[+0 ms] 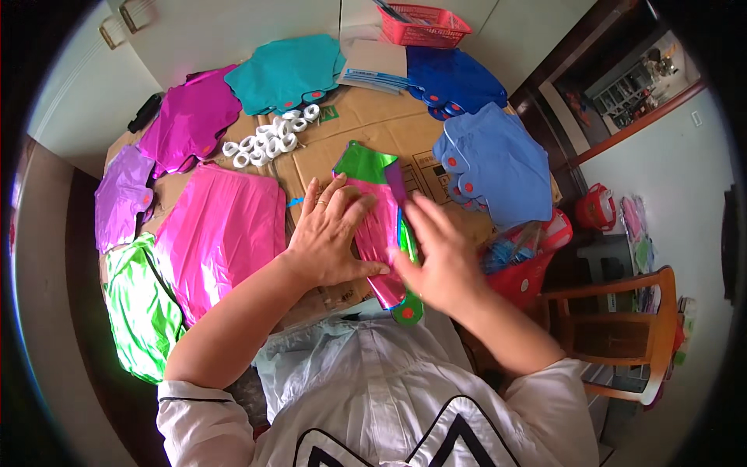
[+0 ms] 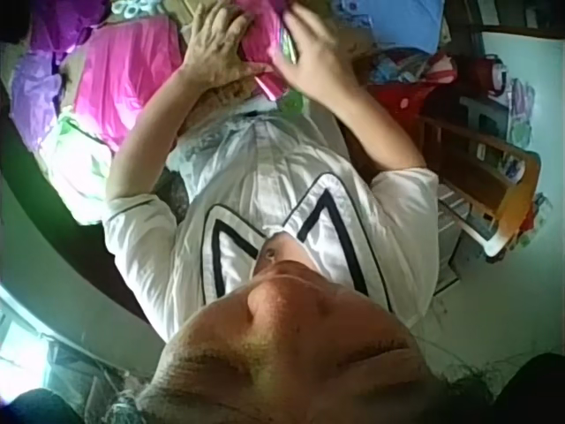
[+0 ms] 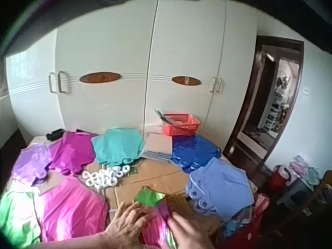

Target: Folding plastic sheets and placing them into clear plastic packaging with cardboard inserts.

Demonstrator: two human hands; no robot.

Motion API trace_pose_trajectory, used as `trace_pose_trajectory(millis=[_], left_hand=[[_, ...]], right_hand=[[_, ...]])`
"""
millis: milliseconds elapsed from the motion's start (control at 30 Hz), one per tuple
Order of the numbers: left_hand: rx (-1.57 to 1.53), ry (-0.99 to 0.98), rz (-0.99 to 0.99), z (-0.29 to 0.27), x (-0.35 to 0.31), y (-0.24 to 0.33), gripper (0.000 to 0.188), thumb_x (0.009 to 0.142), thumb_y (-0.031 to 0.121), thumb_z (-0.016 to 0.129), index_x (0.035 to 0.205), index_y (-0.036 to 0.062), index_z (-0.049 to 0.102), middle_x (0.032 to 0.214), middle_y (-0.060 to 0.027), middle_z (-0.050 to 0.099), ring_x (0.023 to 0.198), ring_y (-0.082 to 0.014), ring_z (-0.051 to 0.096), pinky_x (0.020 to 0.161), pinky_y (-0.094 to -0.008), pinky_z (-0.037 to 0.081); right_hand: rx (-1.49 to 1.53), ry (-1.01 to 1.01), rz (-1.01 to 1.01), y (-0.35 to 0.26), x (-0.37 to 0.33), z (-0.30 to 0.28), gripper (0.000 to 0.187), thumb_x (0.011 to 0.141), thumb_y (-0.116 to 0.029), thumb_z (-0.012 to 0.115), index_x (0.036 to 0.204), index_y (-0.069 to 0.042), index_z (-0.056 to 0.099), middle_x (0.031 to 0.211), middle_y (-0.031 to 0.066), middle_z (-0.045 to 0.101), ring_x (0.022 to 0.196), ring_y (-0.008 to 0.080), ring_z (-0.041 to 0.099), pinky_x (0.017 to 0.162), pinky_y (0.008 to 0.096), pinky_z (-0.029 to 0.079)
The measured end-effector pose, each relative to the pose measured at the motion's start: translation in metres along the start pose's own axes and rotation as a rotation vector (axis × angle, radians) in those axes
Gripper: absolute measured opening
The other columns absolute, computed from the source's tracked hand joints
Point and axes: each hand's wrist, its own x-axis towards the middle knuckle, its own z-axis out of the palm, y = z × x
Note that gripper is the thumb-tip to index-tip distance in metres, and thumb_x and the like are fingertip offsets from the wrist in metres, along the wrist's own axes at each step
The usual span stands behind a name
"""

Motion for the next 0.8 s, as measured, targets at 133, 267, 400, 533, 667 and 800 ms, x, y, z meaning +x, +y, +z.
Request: trace_pose_trajectory(millis=[133,267,400,533,667,800], left_hand=[[-0.092,-0.001,-0.086,-0.001,0.002,0.005,0.124,0.055,0.056,0.081,0.145,0.0009,0.016,0.136,-0.0227,0.041,0.137,-0.0380,0.031,0.117,-0.0512,0.011],[-0.138,0.033,-0.110,0.002,0.002,0.004,0.130,0.052,0.057,0.083,0.146,0.0006,0.012,0.138,-0.0226,0.039,0.136,-0.0380,0.032,0.117,-0.0495,0.014],[-0.096,0.074,-0.060,0.001,0.001,0.004,0.134,0.049,0.063,0.082,0.145,-0.0004,0.012,0.138,-0.0228,0.039,0.135,-0.0382,0.034,0.116,-0.0487,0.017],[-0.076,0.042,-0.047,-0.003,0.002,0.003,0.136,0.049,0.066,0.080,0.145,-0.0014,0.012,0.138,-0.0237,0.038,0.134,-0.0384,0.034,0.116,-0.0483,0.018],[-0.135,0.033,-0.084,-0.003,0.001,0.003,0.139,0.047,0.067,0.081,0.145,-0.0019,0.010,0.137,-0.0261,0.039,0.134,-0.0392,0.035,0.116,-0.0476,0.018],[-0.152,-0.006,-0.097,-0.003,0.002,0.003,0.141,0.046,0.069,0.081,0.145,-0.0023,0.009,0.138,-0.0262,0.038,0.134,-0.0372,0.035,0.117,-0.0482,0.017]], right_hand=[[-0.244,-0.137,-0.156,-0.009,-0.015,0.029,0.074,0.085,-0.034,0.062,0.136,0.013,0.035,0.149,0.0292,0.025,0.138,0.0438,0.023,0.112,0.0539,0.021],[-0.227,-0.237,-0.075,-0.010,-0.018,0.043,0.076,0.087,-0.040,0.057,0.138,0.012,0.033,0.150,0.0293,0.023,0.141,0.0411,0.020,0.115,0.0528,0.013],[-0.231,-0.266,-0.086,-0.003,-0.024,0.036,0.077,0.087,-0.035,0.058,0.141,0.010,0.028,0.150,0.0286,0.022,0.141,0.0412,0.019,0.114,0.0530,0.013],[-0.089,-0.123,-0.096,0.003,-0.026,0.028,0.076,0.083,-0.022,0.065,0.142,0.007,0.028,0.145,0.0315,0.029,0.135,0.0441,0.031,0.111,0.0537,0.023],[0.162,0.047,0.210,0.015,-0.017,0.014,0.078,0.076,-0.008,0.068,0.141,0.007,0.028,0.123,0.0300,0.053,0.113,0.0437,0.054,0.097,0.0457,0.043],[0.938,-0.145,0.580,0.042,-0.012,-0.006,0.046,0.076,-0.008,0.070,0.116,0.004,0.049,0.102,0.0200,0.065,0.092,0.0246,0.066,0.080,0.0337,0.051]])
